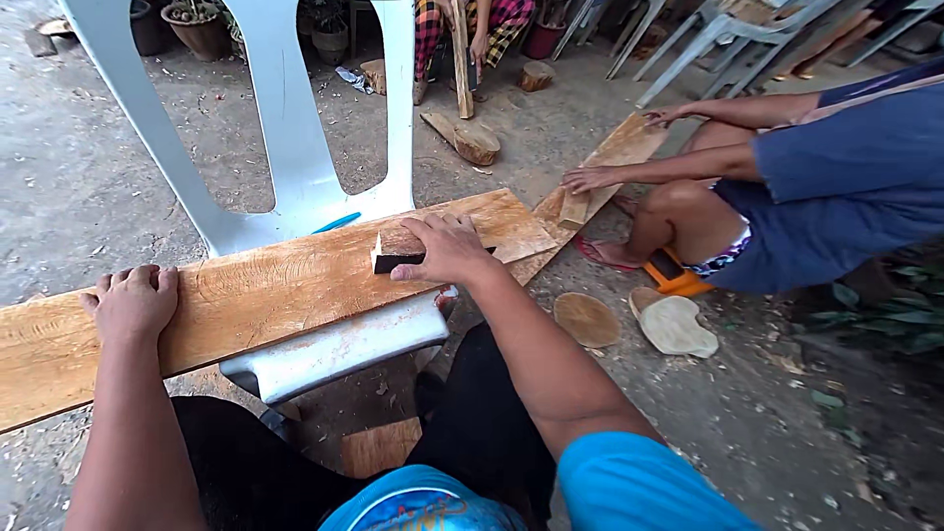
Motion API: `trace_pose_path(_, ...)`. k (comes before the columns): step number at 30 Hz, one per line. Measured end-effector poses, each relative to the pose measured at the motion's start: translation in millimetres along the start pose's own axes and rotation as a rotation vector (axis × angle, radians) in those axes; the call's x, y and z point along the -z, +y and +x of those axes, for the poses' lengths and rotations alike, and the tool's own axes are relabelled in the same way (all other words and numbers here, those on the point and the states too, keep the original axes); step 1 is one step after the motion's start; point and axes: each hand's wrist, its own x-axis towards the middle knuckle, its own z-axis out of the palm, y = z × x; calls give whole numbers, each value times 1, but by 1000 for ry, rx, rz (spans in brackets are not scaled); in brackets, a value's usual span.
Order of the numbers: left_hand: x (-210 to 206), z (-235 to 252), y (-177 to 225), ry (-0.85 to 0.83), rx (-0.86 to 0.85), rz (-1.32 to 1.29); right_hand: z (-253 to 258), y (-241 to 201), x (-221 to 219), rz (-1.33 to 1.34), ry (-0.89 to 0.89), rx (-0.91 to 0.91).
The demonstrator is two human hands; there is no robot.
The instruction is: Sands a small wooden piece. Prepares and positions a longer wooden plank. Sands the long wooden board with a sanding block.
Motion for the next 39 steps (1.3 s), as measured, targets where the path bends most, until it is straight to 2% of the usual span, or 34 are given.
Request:
trace_pose_path(6,-1,2,1,-5,5,11,-1,6,-14,-96,190,84)
trace_pose_path(15,0,1,7,5,7,14,3,-6,-9,-93,159,59)
trace_pose_path(18,0,0,9,4,16,10,6,-43,-16,-80,187,158)
trace_pose_path(21,-1,2,4,11,18,11,12,-104,-29,-39,230,289)
trace_pose_path(24,-2,4,-1,7,10,14,17,-152,-30,-17,175,314)
trace_pose_path(26,-2,3,-1,3,12,16,16,-160,-25,-7,126,309)
trace_pose_path(30,1,1,-1,2,-8,12,3,-121,-20,21,173,270)
trace_pose_path(37,1,1,4,12,9,-13,-25,73,-7,-127,272,-178)
trace_pose_path(39,3,0,7,3,24,-15,-30,98,-3,-134,259,-288)
